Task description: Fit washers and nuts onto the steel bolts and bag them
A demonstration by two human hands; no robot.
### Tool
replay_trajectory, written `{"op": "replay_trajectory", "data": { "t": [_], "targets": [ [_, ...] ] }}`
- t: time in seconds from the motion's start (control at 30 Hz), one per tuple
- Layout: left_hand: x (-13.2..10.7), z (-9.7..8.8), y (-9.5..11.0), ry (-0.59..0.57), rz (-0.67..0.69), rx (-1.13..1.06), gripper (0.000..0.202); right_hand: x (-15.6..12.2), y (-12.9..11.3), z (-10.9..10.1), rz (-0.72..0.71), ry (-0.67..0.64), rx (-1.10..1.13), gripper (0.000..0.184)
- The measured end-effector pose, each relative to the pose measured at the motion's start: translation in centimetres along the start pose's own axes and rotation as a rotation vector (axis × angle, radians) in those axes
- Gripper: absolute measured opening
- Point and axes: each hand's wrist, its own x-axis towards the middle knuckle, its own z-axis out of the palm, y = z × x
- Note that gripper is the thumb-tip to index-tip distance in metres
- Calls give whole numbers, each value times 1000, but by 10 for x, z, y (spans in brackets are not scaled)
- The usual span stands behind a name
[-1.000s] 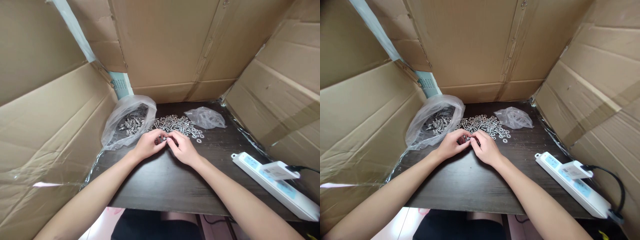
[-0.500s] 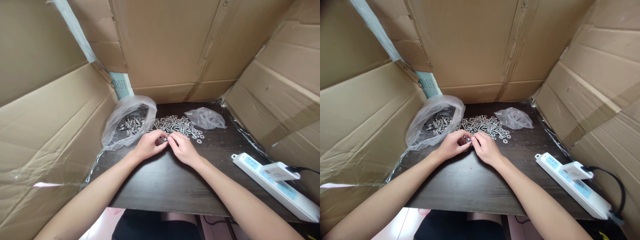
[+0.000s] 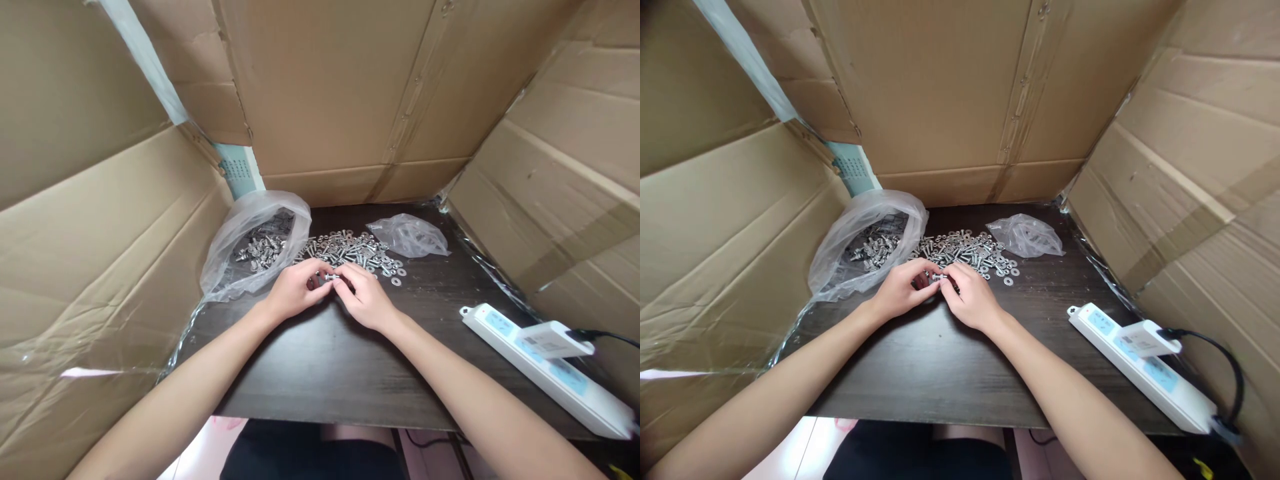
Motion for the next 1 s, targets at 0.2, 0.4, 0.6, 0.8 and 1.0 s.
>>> {"op": "replay_trajectory", "data": {
  "t": [0.2,0.4,0.6,0.8,1.0],
  "targets": [
    [0,1,-2,-1,10,-10,11,0,2,1,-13,7,-9,16],
    [0,1,-2,7,19,-1,10,0,2,1,-18,0,-1,18],
    [1,0,0,12,27,-9,11,1,3,2,-20,7,-15,26],
    [-1,0,0,10,27,-12,11,0,1,0,-6,-23,9,16],
    [0,0,-1,18,38,-10,11,-1,2,0,0,-30,18,16]
  ]
}}
